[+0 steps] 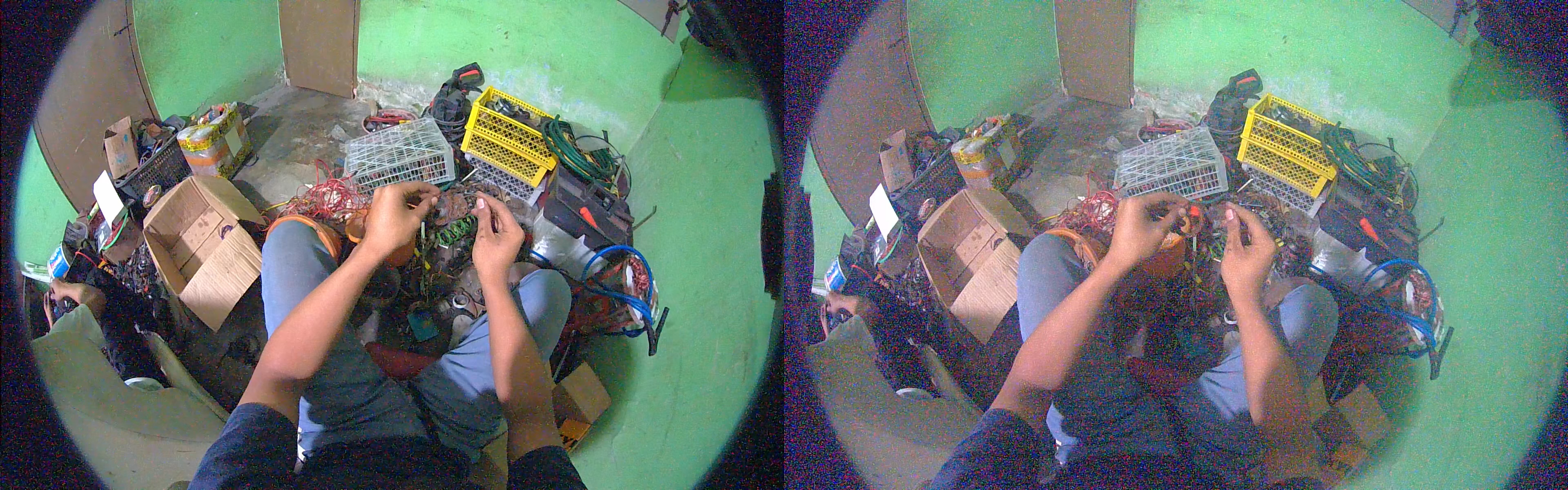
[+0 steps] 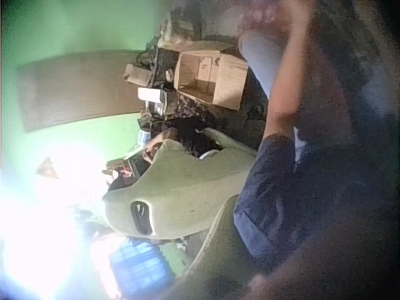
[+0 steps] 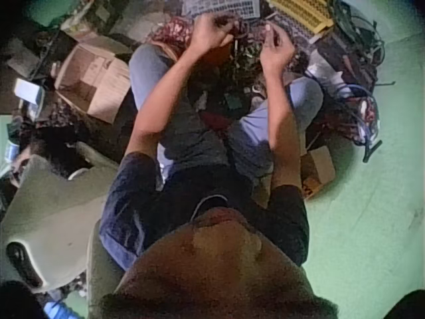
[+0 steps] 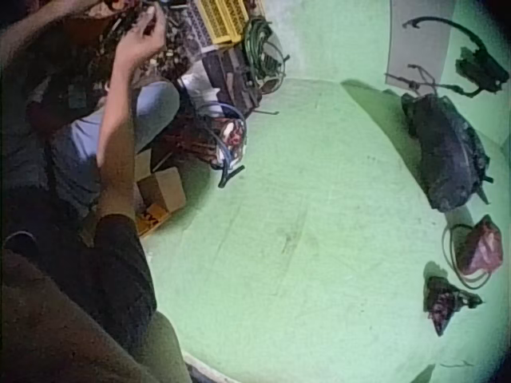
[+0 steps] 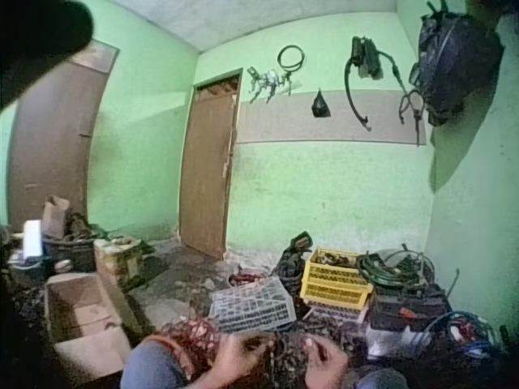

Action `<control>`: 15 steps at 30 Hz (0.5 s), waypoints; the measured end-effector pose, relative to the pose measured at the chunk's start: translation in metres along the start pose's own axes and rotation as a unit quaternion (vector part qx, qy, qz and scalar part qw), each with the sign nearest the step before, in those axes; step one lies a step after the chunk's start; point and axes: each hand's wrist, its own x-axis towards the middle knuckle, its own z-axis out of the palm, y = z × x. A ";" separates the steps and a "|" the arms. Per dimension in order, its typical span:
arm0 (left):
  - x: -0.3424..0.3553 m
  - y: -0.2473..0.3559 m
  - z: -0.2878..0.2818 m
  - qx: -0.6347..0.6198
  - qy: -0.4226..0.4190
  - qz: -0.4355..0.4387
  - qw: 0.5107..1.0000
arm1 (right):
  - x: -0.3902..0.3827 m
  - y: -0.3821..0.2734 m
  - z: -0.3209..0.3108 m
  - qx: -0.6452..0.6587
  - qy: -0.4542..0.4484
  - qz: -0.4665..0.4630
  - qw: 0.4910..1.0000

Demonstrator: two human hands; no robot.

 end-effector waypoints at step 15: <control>-0.002 0.002 0.001 -0.028 -0.037 -0.022 0.999 | -0.011 -0.007 0.012 -0.072 -0.078 -0.076 0.991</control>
